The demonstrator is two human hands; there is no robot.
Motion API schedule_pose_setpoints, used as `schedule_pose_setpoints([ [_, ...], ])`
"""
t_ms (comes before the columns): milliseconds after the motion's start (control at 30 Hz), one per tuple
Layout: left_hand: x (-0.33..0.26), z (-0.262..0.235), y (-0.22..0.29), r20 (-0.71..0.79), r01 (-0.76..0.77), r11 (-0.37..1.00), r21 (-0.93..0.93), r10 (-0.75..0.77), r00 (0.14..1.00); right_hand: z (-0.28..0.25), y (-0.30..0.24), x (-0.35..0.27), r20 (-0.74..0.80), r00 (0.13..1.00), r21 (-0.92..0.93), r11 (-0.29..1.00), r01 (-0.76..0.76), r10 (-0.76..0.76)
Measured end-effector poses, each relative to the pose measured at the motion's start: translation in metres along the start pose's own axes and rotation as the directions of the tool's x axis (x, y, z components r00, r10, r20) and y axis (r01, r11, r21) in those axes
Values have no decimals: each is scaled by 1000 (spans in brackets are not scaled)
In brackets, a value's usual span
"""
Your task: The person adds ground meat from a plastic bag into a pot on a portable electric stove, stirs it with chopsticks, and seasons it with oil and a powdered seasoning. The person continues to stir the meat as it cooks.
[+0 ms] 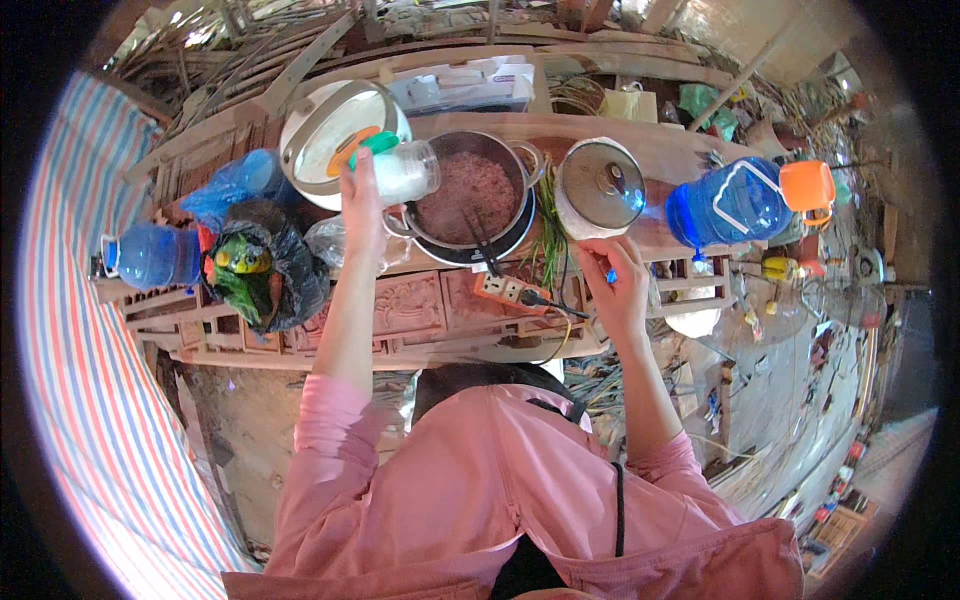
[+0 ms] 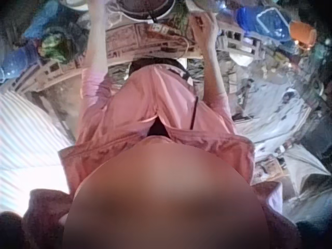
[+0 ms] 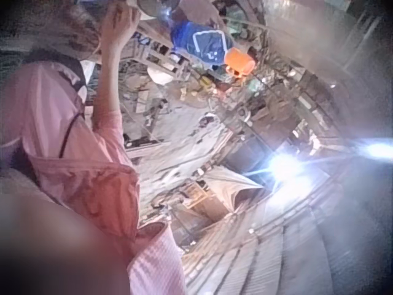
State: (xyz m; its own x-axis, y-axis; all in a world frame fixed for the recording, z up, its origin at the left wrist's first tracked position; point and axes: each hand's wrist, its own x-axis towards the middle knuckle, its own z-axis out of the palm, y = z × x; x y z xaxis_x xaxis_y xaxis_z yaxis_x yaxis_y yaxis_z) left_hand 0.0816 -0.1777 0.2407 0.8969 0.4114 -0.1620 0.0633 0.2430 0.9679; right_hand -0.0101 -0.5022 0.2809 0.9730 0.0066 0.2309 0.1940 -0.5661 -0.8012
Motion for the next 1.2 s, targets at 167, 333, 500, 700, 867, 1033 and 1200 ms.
schedule_pose_setpoints([
  [167,12,6,-4,-64,61,989,134,-53,997,-15,26,-17,-23,997,-22,997,-68,68],
  [333,18,13,-8,-28,-8,987,159,13,1000,-23,40,-27,-17,987,-88,983,-162,161],
  [500,20,22,-4,-110,45,972,230,-20,994,-32,46,-35,-51,992,-30,992,-120,118],
  [700,21,31,-2,-128,-2,954,299,43,991,-42,57,-38,-72,989,-26,991,-132,130],
  [867,23,28,-1,-101,22,979,205,-2,995,-48,64,-38,-79,985,-10,988,-153,151],
  [1033,24,30,-2,-164,39,958,283,8,986,-51,66,-38,-88,986,-27,989,-146,144],
  [1200,20,25,3,-124,32,983,179,-9,992,-52,67,-39,-99,986,20,991,-132,133],
])
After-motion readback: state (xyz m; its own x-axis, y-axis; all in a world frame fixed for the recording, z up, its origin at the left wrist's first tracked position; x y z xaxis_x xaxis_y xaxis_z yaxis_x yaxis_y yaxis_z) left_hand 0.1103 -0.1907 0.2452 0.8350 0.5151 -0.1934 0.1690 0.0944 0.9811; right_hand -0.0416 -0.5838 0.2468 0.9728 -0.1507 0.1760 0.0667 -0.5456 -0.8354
